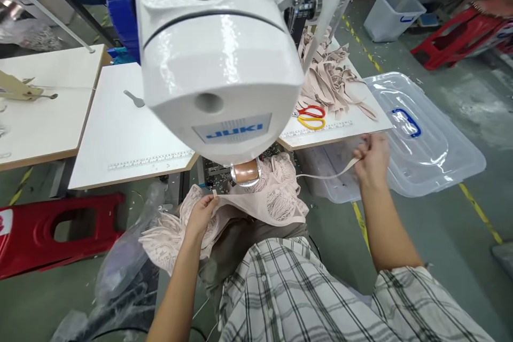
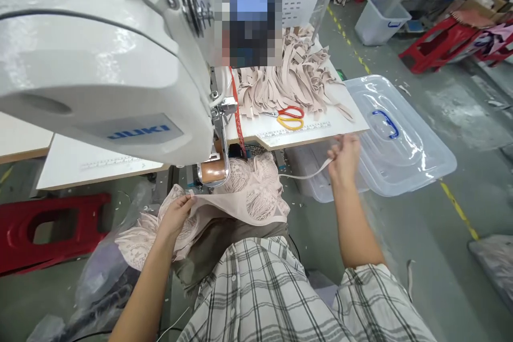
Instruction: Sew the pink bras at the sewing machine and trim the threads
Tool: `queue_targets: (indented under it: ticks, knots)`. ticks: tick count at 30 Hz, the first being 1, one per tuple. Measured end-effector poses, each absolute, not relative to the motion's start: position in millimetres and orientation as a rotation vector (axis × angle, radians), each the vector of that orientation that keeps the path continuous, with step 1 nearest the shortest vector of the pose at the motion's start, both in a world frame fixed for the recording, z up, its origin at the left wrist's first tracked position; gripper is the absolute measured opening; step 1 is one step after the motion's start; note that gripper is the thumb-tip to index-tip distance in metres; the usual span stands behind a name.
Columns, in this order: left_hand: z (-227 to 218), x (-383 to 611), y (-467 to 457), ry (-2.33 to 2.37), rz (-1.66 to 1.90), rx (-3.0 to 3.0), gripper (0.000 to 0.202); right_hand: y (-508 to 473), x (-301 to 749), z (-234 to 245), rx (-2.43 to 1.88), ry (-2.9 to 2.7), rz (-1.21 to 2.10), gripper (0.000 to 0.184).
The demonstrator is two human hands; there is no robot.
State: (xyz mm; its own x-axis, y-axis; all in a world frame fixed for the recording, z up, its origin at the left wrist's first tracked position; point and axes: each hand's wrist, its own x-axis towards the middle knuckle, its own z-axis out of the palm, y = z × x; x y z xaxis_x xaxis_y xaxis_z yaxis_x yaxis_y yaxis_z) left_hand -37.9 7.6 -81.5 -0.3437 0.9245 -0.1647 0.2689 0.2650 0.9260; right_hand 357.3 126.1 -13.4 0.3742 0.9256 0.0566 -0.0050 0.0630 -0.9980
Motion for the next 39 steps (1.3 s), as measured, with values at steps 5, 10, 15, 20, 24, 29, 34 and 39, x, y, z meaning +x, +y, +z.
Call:
queue_targets:
  ticks: [5,10,15,20,24,29,34,39]
  knots:
    - [-59.4,-20.7,4.9,1.857,1.064,1.217,0.026,71.9,268.8,-27.3,-1.350,-1.246,1.093,0.020]
    - [-14.3,4.9,-6.4,1.655,0.947,1.484,0.022,33.0,216.6,-16.6,-1.259,-1.921,1.265,0.013]
    - [11.6,10.8,-13.3,1.514,0.729,1.775,0.024,26.4,206.0,-8.4,-1.150,-2.193,1.170,0.010]
    - [1.7,11.3,-20.8,1.569,0.719,1.903,0.031,29.5,200.3,-1.0,-1.087,-2.236,1.298,0.016]
    - [-3.4,8.5,-23.8,1.539,0.773,1.930,0.033,36.6,201.5,4.0,-1.102,-2.069,1.497,0.017]
    - [10.4,-4.1,-20.6,1.399,0.753,1.723,0.024,46.1,207.1,0.2,-1.162,-1.704,1.743,0.023]
    - [27.2,-9.6,-20.2,1.429,0.698,1.677,0.014,41.0,199.1,5.5,-0.677,-2.265,1.435,0.013]
    - [29.2,-8.6,-20.5,1.383,0.737,1.735,0.014,35.8,190.4,9.7,-0.441,-2.429,1.155,0.018]
